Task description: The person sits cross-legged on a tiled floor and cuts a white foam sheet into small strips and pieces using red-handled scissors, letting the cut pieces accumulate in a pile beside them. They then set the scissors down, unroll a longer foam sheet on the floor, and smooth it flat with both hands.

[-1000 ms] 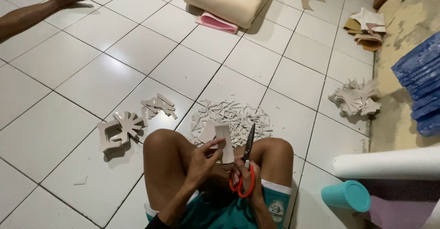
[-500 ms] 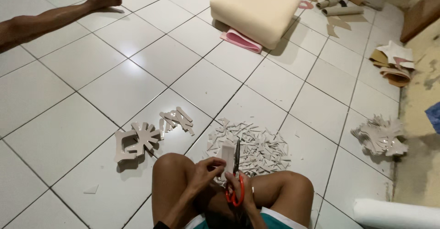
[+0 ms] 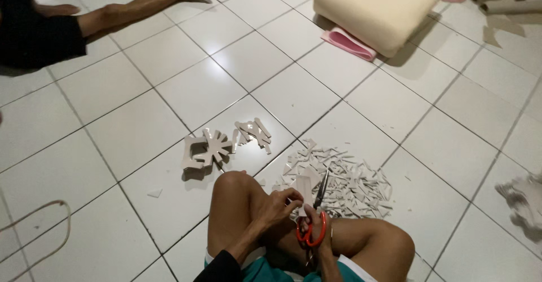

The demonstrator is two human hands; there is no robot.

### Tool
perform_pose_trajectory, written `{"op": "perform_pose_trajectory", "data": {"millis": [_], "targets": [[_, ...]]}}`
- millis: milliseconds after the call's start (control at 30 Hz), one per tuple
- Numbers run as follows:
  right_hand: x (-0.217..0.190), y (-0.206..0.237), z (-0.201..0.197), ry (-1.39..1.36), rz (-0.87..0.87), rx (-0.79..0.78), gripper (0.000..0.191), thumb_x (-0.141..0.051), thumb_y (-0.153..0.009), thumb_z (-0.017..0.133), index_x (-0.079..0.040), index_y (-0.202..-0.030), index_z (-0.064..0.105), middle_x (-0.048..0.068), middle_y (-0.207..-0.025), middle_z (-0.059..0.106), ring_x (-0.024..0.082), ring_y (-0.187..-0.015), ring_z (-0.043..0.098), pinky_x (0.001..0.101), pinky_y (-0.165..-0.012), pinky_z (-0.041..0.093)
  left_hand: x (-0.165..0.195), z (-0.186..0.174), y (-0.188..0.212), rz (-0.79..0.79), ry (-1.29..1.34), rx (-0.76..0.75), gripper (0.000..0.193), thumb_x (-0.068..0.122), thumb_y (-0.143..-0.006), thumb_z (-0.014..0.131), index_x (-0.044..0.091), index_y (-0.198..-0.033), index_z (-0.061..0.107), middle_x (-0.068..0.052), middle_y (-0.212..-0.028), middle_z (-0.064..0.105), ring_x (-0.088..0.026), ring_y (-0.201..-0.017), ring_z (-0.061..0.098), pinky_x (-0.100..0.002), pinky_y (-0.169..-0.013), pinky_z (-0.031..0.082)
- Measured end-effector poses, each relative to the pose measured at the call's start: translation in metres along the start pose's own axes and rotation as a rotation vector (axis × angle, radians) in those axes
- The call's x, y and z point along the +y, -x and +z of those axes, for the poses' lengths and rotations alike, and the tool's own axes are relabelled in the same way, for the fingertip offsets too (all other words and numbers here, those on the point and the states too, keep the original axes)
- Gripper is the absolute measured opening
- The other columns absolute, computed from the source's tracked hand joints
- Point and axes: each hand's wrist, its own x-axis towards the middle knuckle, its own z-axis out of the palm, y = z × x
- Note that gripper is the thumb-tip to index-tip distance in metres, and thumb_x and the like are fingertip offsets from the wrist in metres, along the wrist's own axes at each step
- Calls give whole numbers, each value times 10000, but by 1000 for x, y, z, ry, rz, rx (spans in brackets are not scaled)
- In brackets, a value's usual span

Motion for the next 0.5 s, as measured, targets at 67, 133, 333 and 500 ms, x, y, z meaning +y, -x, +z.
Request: {"op": "perform_pose_trajectory", "data": {"millis": [67,133,333,500], "targets": [[-1,2,0,-43,13,-2,339,-183,-913,691,-62,-671,486,32,-506,466,154,-383,455,317,-381,382,4,2,7,-40,-48,17,169,170,-922,725,54,-1044,734,-112,-910,789,-235,-773,762,-338,-683,598],[-1,2,2,-55,5,-30,316,-170,-914,679,-58,-684,494,34,-523,471,153,-397,463,316,-388,392,8,1,11,-64,-78,47,174,187,-924,718,62,-1045,733,-118,-894,784,-245,-758,761,-348,-680,596],[-1,3,3,-87,7,-15,182,-180,-915,635,-53,-785,613,13,-560,472,132,-426,454,289,-402,377,16,4,22,-52,-244,77,169,233,-938,687,107,-1040,738,-116,-837,770,-261,-740,755,-383,-674,593],[2,11,-1,-98,-29,-15,250,-177,-917,665,-50,-735,549,15,-563,476,142,-423,463,305,-399,382,15,7,27,33,-292,103,153,230,-916,707,115,-1011,743,-82,-890,778,-258,-755,758,-389,-669,591]]}}
